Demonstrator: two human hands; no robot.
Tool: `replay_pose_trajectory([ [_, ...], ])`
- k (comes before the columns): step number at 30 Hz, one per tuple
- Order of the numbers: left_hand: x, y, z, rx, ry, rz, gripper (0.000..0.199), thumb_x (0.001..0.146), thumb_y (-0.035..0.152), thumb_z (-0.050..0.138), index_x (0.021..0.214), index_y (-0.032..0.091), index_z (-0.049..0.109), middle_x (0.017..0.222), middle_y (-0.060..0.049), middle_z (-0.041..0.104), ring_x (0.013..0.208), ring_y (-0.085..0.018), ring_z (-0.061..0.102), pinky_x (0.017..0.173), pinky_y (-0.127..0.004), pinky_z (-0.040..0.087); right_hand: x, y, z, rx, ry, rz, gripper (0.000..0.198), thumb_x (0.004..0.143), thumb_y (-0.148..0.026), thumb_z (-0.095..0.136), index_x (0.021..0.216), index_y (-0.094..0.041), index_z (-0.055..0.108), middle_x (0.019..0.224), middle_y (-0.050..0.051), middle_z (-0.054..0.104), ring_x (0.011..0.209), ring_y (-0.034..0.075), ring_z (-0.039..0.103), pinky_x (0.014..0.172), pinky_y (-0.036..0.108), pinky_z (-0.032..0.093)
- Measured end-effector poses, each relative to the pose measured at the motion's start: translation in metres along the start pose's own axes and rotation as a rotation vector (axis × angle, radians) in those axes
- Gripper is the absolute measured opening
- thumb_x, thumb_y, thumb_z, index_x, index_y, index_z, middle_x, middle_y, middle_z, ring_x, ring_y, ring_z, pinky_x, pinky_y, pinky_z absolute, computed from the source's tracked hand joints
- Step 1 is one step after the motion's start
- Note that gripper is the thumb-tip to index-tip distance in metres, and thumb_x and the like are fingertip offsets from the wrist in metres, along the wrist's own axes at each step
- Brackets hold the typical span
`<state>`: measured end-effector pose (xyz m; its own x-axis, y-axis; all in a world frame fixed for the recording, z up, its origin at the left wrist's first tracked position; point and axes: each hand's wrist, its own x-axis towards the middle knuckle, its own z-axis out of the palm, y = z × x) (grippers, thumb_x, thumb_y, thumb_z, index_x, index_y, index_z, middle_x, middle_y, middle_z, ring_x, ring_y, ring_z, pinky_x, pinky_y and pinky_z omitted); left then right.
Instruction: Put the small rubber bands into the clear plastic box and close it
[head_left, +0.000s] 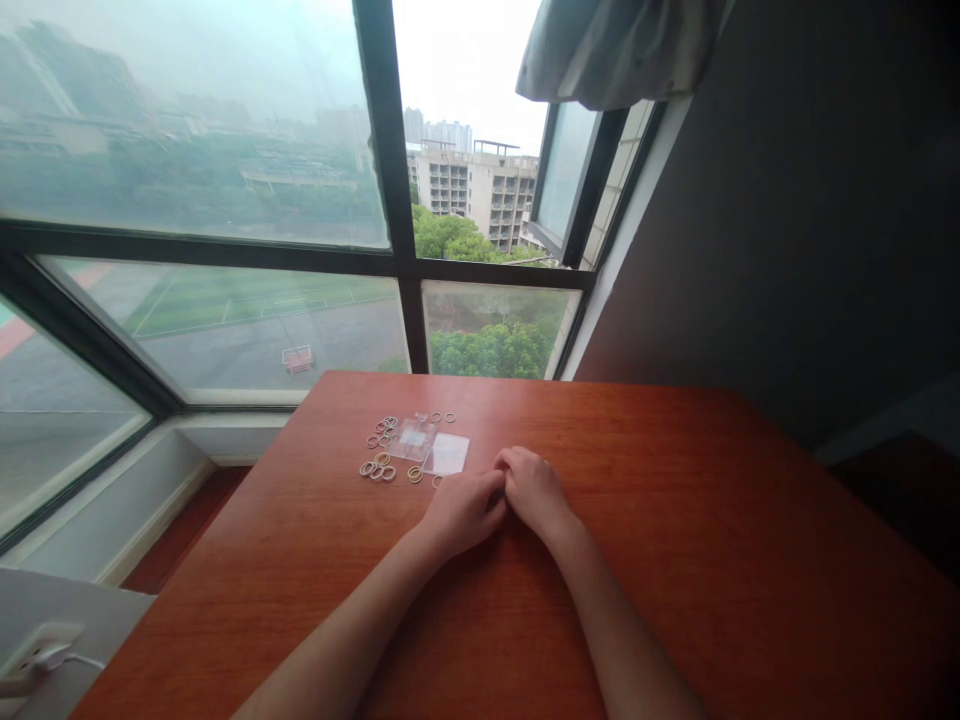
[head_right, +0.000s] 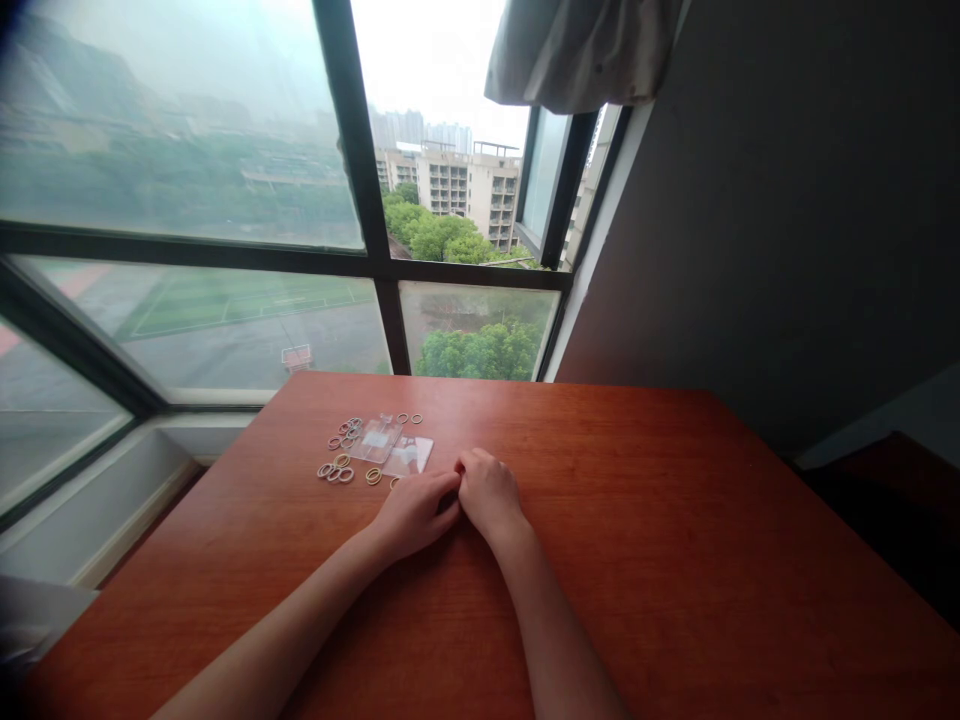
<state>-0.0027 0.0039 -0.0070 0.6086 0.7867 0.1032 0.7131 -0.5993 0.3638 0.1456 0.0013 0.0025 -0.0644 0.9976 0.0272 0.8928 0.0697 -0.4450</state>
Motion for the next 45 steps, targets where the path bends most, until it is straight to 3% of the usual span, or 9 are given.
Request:
replay_pose_trajectory([
  [45, -0.0004, 0.001, -0.0015, -0.017, -0.01, -0.006, 0.013, 0.087, 0.028, 0.046, 0.082, 0.021, 0.056, 0.085, -0.003, 0.069, 0.075, -0.018, 0.062, 0.061, -0.025, 0.035, -0.0006, -0.0017, -0.0018, -0.028, -0.024, -0.013, 0.023, 0.089, -0.018, 0.044, 0.091, -0.023, 0.066, 0.094, 0.003, 0.068, 0.084, 0.016, 0.059, 0.068, 0.024, 0.034],
])
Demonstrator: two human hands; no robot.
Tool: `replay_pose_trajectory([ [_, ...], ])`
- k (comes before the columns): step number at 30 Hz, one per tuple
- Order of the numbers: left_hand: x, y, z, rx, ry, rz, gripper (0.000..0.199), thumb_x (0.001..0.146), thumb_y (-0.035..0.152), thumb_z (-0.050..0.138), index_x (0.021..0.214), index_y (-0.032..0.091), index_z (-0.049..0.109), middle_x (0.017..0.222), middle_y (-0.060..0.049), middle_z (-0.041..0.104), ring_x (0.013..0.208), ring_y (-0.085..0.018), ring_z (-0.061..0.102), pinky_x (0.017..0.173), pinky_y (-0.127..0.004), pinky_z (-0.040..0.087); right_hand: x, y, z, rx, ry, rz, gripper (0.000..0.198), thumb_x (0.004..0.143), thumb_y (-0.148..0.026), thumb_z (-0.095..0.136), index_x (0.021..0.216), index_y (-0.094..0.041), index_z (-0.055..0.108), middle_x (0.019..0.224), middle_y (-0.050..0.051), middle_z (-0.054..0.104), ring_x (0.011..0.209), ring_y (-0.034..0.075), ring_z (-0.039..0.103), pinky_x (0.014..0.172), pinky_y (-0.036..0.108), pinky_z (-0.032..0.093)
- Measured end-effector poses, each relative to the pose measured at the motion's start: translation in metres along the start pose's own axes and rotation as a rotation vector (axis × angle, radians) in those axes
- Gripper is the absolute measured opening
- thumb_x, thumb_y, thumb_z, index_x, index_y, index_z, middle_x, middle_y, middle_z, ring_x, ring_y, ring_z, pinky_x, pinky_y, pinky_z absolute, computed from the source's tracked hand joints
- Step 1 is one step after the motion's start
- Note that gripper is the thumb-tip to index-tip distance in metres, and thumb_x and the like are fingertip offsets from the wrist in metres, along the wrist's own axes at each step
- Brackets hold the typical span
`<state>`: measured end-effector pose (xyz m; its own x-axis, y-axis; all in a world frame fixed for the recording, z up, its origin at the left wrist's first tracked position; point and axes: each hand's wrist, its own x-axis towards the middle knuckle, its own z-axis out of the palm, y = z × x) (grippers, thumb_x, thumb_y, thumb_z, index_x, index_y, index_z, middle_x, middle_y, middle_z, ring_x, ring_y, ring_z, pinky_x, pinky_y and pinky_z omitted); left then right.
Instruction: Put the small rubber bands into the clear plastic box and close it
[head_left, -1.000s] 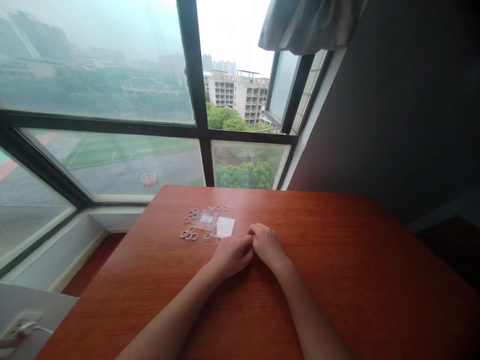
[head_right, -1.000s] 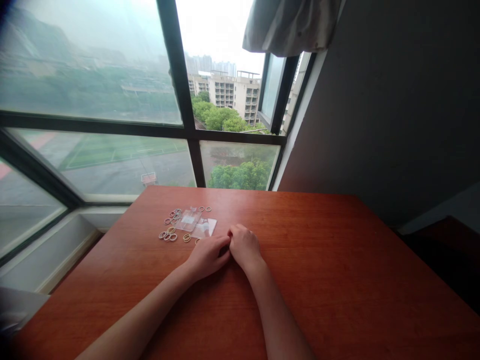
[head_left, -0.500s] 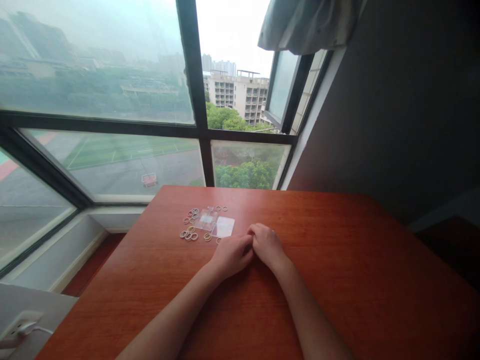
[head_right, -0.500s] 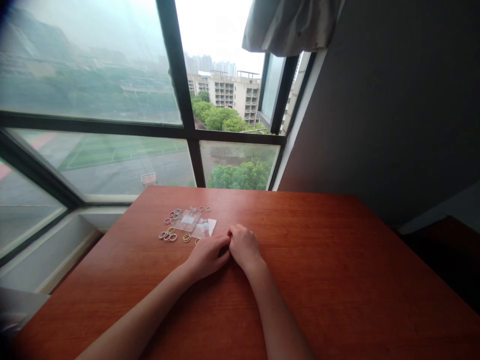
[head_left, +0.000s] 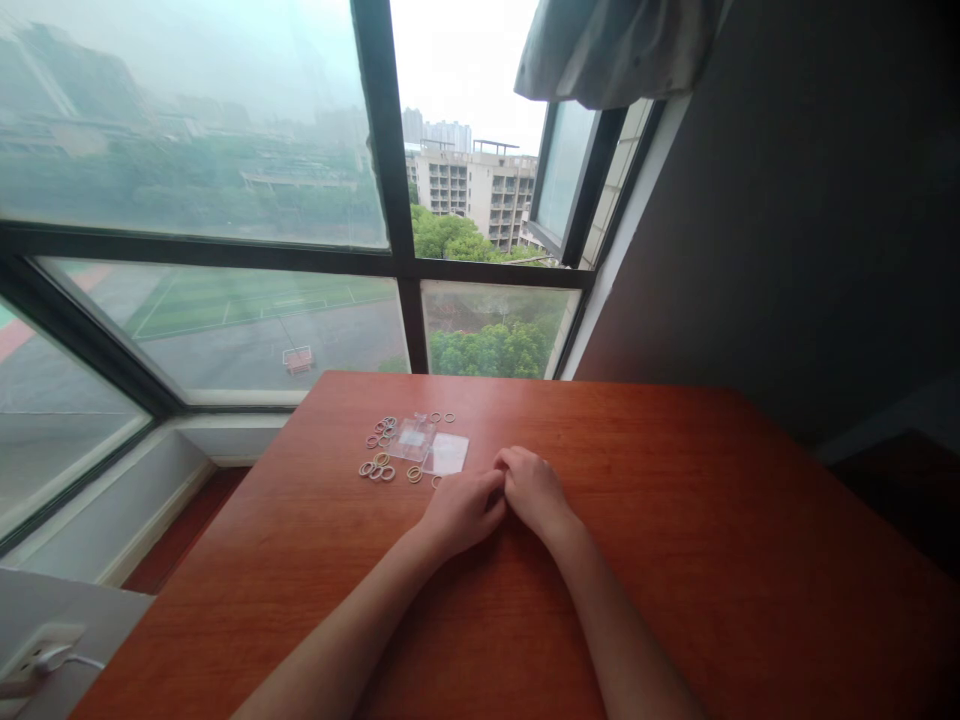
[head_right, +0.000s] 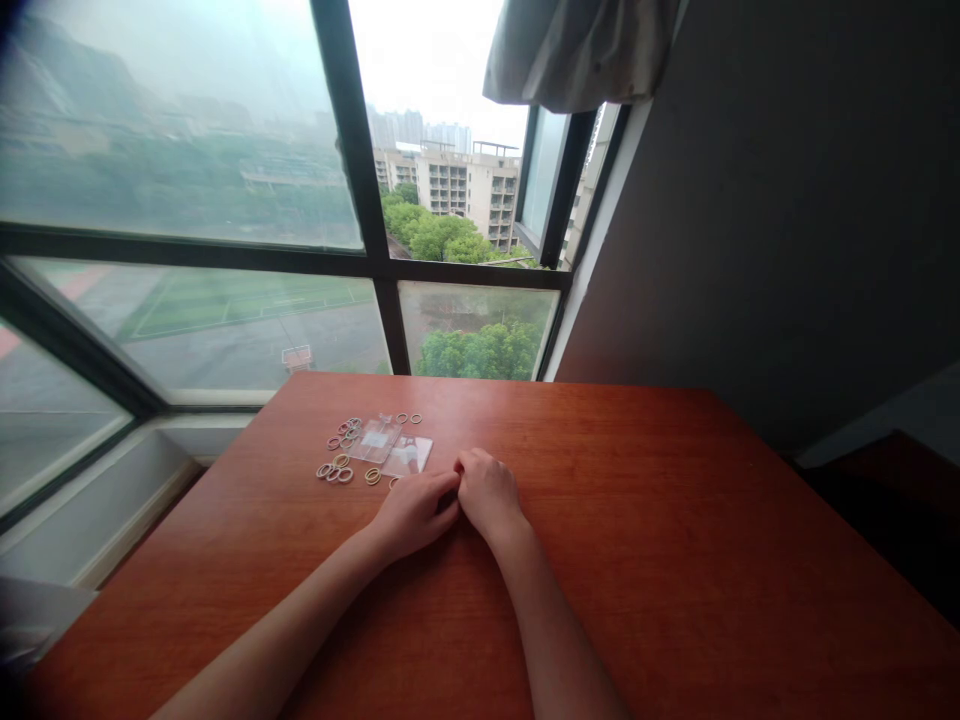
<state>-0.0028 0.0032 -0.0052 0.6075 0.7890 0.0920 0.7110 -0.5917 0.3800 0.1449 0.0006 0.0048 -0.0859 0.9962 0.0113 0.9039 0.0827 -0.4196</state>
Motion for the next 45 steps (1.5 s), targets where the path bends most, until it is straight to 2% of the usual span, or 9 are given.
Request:
replay_pose_trajectory([
  [25, -0.0001, 0.0022, -0.0032, -0.002, -0.009, -0.019, 0.014, 0.087, 0.03, 0.047, 0.082, 0.021, 0.057, 0.084, -0.003, 0.069, 0.074, -0.018, 0.063, 0.059, -0.024, 0.034, 0.0003, -0.0001, -0.0003, 0.006, -0.014, 0.007, 0.024, 0.088, -0.017, 0.044, 0.093, -0.024, 0.067, 0.098, 0.003, 0.068, 0.088, 0.016, 0.06, 0.074, 0.023, 0.037],
  [45, -0.0007, 0.0005, -0.0015, -0.002, 0.004, 0.004, 0.013, 0.087, 0.028, 0.047, 0.082, 0.021, 0.056, 0.084, -0.002, 0.069, 0.074, -0.018, 0.063, 0.058, -0.024, 0.033, -0.0008, 0.0004, -0.0009, 0.014, -0.001, -0.002, 0.025, 0.088, -0.017, 0.042, 0.091, -0.024, 0.066, 0.095, 0.003, 0.067, 0.084, 0.016, 0.059, 0.069, 0.025, 0.035],
])
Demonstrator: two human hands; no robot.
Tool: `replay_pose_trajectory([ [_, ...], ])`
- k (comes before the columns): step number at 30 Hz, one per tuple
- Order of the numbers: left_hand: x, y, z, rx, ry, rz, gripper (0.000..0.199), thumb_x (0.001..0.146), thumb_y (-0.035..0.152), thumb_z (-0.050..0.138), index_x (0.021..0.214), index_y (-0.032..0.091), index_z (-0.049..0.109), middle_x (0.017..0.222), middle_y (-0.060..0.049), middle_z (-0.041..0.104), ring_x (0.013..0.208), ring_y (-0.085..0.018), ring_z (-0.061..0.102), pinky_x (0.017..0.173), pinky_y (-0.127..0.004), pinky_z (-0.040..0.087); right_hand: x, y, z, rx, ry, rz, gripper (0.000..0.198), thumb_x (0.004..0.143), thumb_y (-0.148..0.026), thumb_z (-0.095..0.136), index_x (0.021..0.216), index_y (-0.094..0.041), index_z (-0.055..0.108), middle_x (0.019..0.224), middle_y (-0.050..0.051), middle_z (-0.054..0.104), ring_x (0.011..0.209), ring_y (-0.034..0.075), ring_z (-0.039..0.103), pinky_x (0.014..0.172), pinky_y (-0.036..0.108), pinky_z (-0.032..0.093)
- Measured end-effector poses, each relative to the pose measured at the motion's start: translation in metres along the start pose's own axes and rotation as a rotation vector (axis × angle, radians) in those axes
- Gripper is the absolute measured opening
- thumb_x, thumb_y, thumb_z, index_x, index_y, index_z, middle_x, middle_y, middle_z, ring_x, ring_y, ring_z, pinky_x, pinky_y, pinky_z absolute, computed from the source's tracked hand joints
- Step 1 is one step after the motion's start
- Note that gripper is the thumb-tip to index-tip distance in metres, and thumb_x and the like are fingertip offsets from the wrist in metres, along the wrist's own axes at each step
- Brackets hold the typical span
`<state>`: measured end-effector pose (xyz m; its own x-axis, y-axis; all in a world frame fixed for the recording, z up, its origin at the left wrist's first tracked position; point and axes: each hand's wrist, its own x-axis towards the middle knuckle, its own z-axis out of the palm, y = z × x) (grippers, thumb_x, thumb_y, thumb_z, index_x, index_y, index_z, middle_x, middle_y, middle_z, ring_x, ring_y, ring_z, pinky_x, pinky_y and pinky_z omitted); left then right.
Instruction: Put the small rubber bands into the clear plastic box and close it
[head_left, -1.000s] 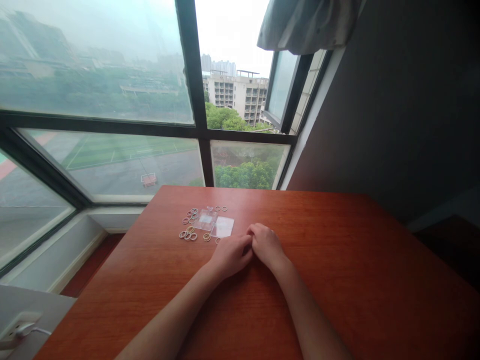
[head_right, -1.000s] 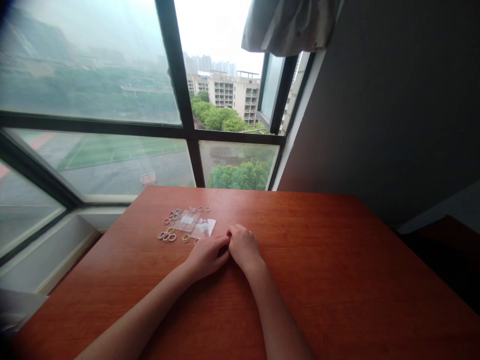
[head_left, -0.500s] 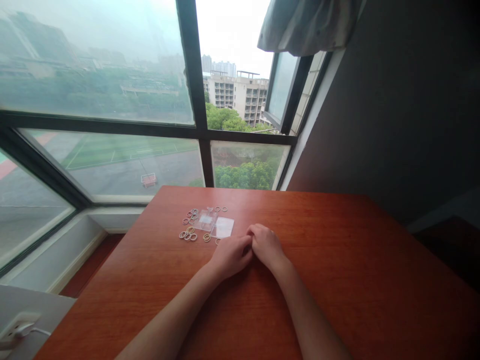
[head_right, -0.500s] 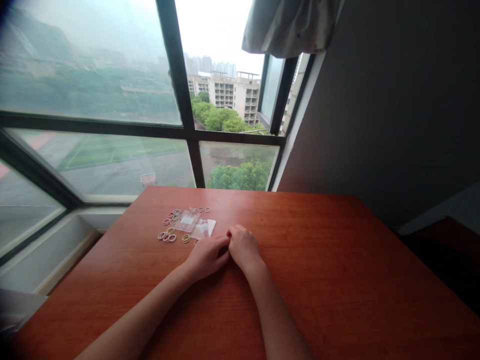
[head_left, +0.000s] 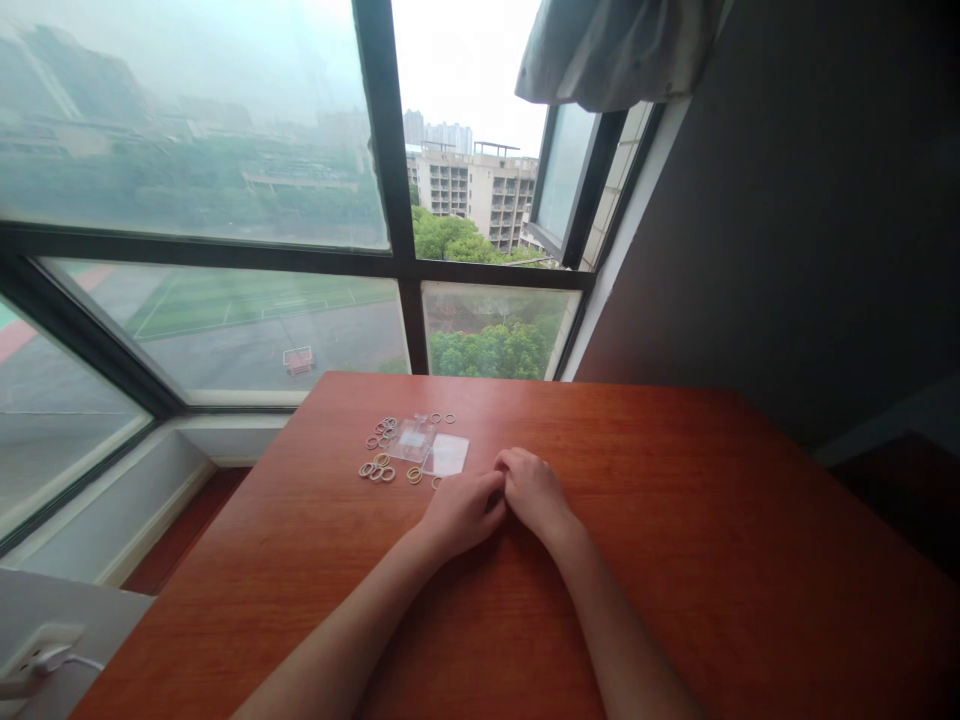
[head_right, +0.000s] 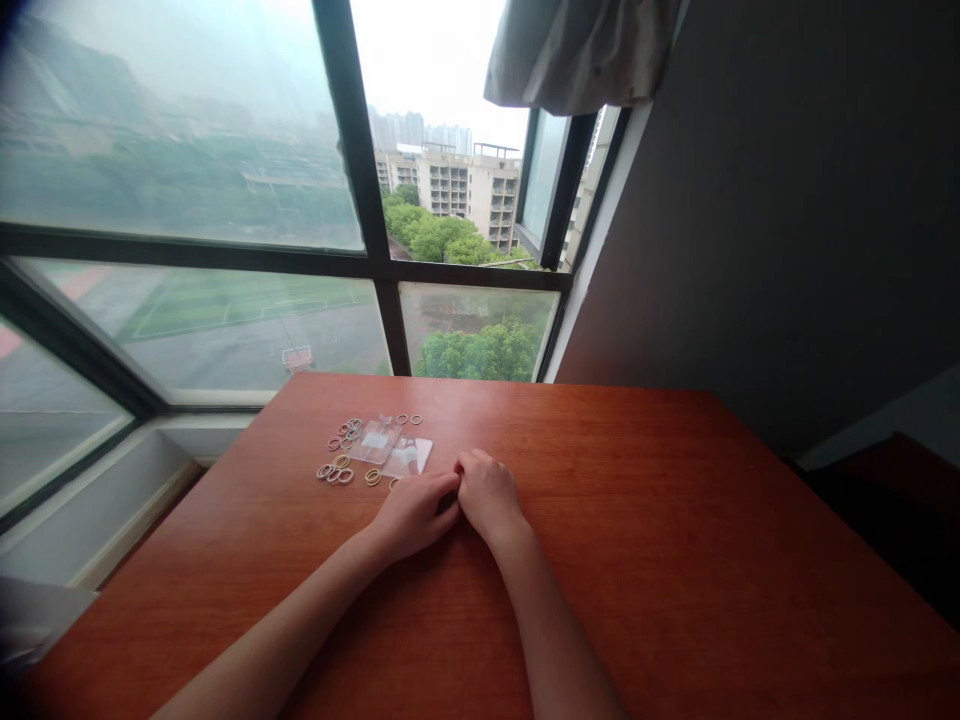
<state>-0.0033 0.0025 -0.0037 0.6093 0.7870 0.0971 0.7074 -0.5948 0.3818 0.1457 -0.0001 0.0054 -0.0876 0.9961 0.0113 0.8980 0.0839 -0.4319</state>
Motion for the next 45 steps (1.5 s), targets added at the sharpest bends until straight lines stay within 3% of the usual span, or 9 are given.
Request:
replay_pose_trajectory([
  [26, 0.0005, -0.0013, 0.0025, 0.011, 0.026, 0.013, 0.014, 0.087, 0.028, 0.047, 0.08, 0.02, 0.056, 0.082, -0.002, 0.068, 0.071, -0.017, 0.062, 0.057, -0.025, 0.031, 0.0011, 0.0014, 0.0027, -0.001, 0.036, -0.016, 0.022, 0.087, -0.018, 0.044, 0.087, -0.024, 0.066, 0.091, 0.001, 0.068, 0.079, 0.016, 0.058, 0.064, 0.025, 0.031],
  [45, 0.0001, -0.0019, 0.0026, 0.005, 0.026, 0.019, 0.013, 0.087, 0.027, 0.047, 0.08, 0.02, 0.055, 0.083, -0.002, 0.069, 0.072, -0.017, 0.062, 0.058, -0.025, 0.032, 0.0007, 0.0001, 0.0018, 0.003, 0.007, 0.001, 0.024, 0.088, -0.017, 0.043, 0.091, -0.024, 0.066, 0.095, 0.002, 0.068, 0.084, 0.016, 0.059, 0.069, 0.025, 0.034],
])
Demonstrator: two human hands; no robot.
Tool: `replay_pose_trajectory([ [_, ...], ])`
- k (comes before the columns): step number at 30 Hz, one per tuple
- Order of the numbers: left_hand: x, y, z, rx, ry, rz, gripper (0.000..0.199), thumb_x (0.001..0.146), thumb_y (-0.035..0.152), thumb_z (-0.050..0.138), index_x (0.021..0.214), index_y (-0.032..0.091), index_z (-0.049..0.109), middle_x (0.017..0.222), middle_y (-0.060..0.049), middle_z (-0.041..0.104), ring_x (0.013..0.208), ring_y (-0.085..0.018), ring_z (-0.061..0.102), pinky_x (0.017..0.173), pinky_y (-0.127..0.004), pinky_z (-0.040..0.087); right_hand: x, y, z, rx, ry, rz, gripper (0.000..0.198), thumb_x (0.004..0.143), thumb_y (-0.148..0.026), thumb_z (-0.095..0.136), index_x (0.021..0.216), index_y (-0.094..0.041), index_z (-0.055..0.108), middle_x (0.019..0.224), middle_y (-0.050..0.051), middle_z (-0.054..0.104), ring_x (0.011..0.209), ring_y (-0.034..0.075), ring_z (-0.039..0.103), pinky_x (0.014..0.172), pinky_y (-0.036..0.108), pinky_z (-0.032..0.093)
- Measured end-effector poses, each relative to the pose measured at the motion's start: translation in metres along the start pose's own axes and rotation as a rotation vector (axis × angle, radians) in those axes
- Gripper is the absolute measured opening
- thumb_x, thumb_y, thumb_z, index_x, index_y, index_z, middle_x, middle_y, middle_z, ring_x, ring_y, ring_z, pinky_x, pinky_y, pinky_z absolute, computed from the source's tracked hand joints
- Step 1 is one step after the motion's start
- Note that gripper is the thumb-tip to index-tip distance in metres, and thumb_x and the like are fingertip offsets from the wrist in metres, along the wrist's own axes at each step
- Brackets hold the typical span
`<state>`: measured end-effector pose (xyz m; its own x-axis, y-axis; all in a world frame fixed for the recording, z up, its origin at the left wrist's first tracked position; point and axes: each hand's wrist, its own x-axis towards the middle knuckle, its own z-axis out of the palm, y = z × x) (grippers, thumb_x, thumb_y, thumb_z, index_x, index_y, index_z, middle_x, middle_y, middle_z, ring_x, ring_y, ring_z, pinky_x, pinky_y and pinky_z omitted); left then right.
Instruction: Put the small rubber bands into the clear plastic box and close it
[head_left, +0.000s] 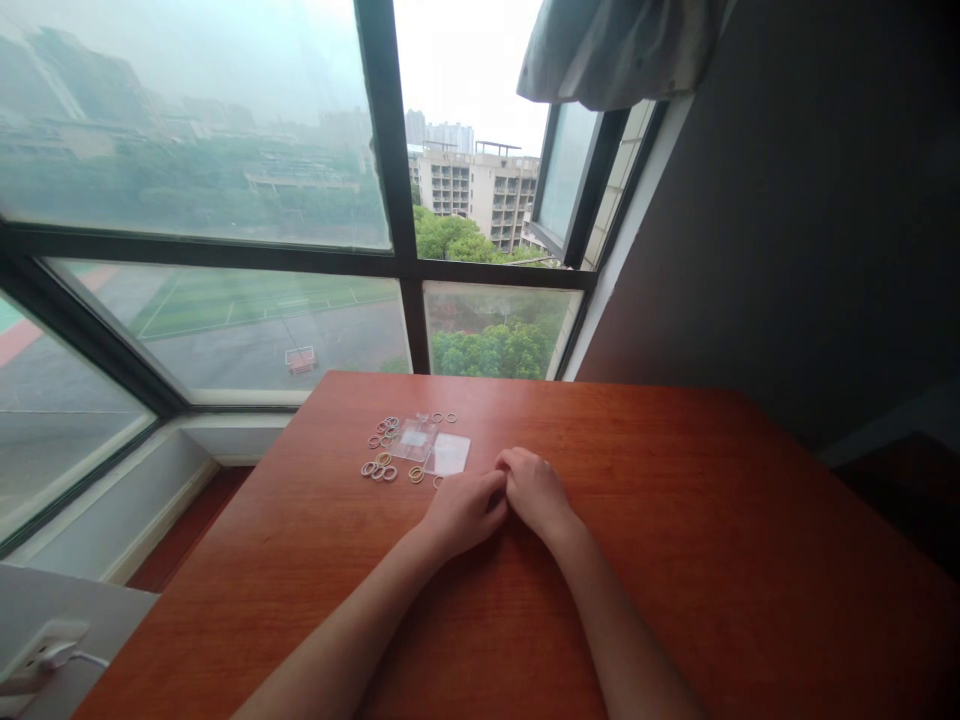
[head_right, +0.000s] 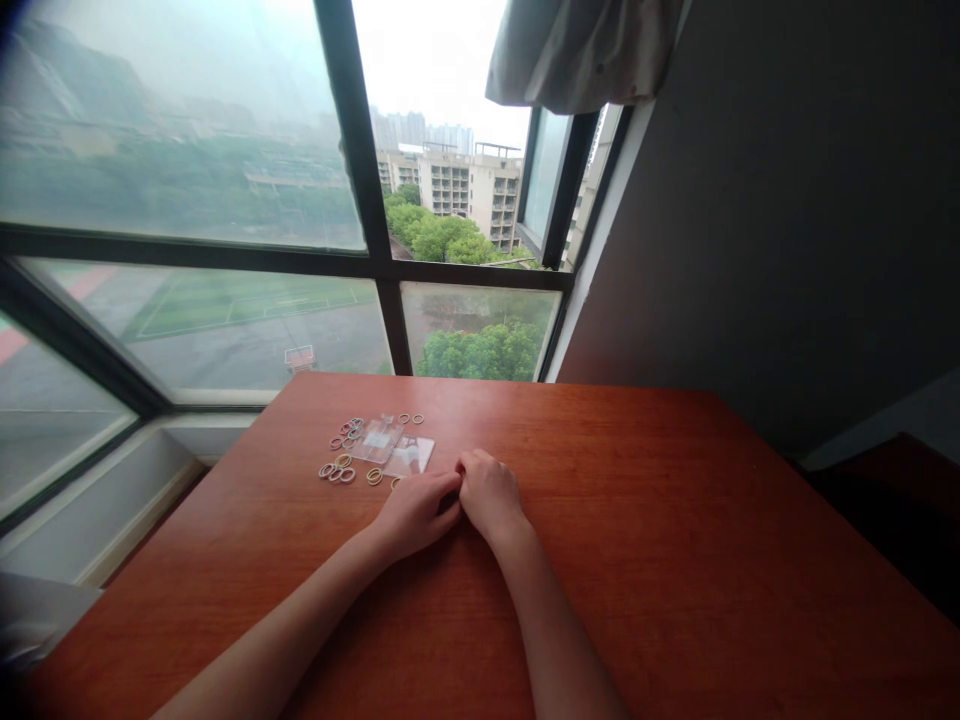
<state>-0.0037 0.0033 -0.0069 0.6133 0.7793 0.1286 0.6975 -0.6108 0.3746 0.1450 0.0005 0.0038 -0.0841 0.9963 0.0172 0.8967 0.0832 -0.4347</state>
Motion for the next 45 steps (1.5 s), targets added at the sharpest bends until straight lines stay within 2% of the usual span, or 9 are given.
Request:
replay_pose_trajectory([
  [16, 0.0, 0.001, -0.002, -0.027, -0.011, -0.013, 0.013, 0.086, 0.027, 0.047, 0.081, 0.02, 0.057, 0.084, -0.004, 0.068, 0.073, -0.018, 0.062, 0.059, -0.024, 0.036, -0.001, -0.003, -0.002, -0.017, -0.014, 0.014, 0.025, 0.091, -0.018, 0.043, 0.094, -0.024, 0.067, 0.096, 0.003, 0.068, 0.085, 0.016, 0.06, 0.069, 0.025, 0.036],
  [20, 0.0, -0.001, -0.004, -0.103, -0.008, 0.028, 0.009, 0.083, 0.022, 0.05, 0.086, 0.02, 0.058, 0.09, -0.005, 0.068, 0.079, -0.018, 0.062, 0.064, -0.023, 0.04, 0.003, 0.001, 0.003, 0.056, 0.033, 0.033, 0.028, 0.091, -0.017, 0.041, 0.105, -0.024, 0.065, 0.103, 0.003, 0.068, 0.091, 0.016, 0.06, 0.074, 0.024, 0.038],
  [23, 0.0, -0.005, -0.011, -0.158, -0.017, 0.07, 0.009, 0.082, 0.02, 0.051, 0.08, 0.019, 0.06, 0.08, -0.003, 0.067, 0.07, -0.015, 0.06, 0.062, -0.022, 0.039, 0.006, 0.004, 0.008, 0.127, 0.105, -0.01, 0.033, 0.089, -0.015, 0.041, 0.114, -0.021, 0.061, 0.105, 0.004, 0.066, 0.096, 0.017, 0.057, 0.081, 0.024, 0.039],
  [25, 0.002, -0.013, -0.022, -0.205, 0.046, 0.066, 0.015, 0.085, 0.022, 0.049, 0.077, 0.018, 0.061, 0.071, -0.001, 0.064, 0.063, -0.012, 0.055, 0.06, -0.021, 0.038, 0.006, 0.004, 0.012, 0.144, 0.139, -0.075, 0.037, 0.087, -0.015, 0.044, 0.121, -0.019, 0.058, 0.104, 0.006, 0.064, 0.098, 0.018, 0.053, 0.087, 0.026, 0.038],
  [30, -0.001, -0.059, -0.059, -0.274, 0.424, -0.214, 0.022, 0.088, 0.032, 0.047, 0.087, 0.017, 0.064, 0.077, -0.002, 0.067, 0.065, -0.012, 0.057, 0.064, -0.022, 0.043, -0.001, -0.015, 0.02, 0.07, 0.132, -0.276, 0.046, 0.088, -0.026, 0.051, 0.134, -0.026, 0.049, 0.114, 0.006, 0.057, 0.104, 0.02, 0.046, 0.092, 0.032, 0.035],
  [33, -0.009, -0.093, -0.074, -0.164, 0.501, -0.435, 0.024, 0.085, 0.036, 0.049, 0.092, 0.018, 0.064, 0.086, -0.003, 0.069, 0.071, -0.015, 0.061, 0.065, -0.024, 0.044, -0.005, -0.026, 0.02, 0.023, 0.094, -0.343, 0.04, 0.091, -0.028, 0.049, 0.131, -0.029, 0.052, 0.117, 0.006, 0.054, 0.107, 0.02, 0.044, 0.092, 0.032, 0.033],
  [37, -0.016, -0.112, -0.078, 0.042, 0.399, -0.593, 0.025, 0.083, 0.039, 0.051, 0.09, 0.019, 0.065, 0.094, -0.005, 0.069, 0.08, -0.019, 0.063, 0.064, -0.025, 0.042, -0.007, -0.03, 0.017, -0.014, 0.085, -0.33, 0.026, 0.092, -0.028, 0.048, 0.114, -0.028, 0.061, 0.113, 0.004, 0.054, 0.105, 0.019, 0.044, 0.092, 0.032, 0.031],
  [40, -0.015, -0.107, -0.076, 0.108, 0.302, -0.62, 0.028, 0.084, 0.042, 0.05, 0.091, 0.02, 0.065, 0.094, -0.006, 0.069, 0.081, -0.02, 0.063, 0.062, -0.025, 0.04, -0.005, -0.027, 0.015, -0.035, 0.104, -0.246, 0.02, 0.093, -0.03, 0.047, 0.103, -0.024, 0.063, 0.108, 0.005, 0.056, 0.101, 0.019, 0.045, 0.089, 0.031, 0.032],
  [45, -0.014, -0.099, -0.074, 0.158, 0.281, -0.633, 0.027, 0.083, 0.039, 0.05, 0.096, 0.02, 0.064, 0.093, -0.006, 0.07, 0.081, -0.021, 0.063, 0.061, -0.025, 0.039, -0.002, -0.021, 0.015, -0.087, 0.138, -0.108, 0.017, 0.092, -0.028, 0.047, 0.093, -0.021, 0.062, 0.1, 0.006, 0.059, 0.097, 0.02, 0.048, 0.086, 0.03, 0.034],
])
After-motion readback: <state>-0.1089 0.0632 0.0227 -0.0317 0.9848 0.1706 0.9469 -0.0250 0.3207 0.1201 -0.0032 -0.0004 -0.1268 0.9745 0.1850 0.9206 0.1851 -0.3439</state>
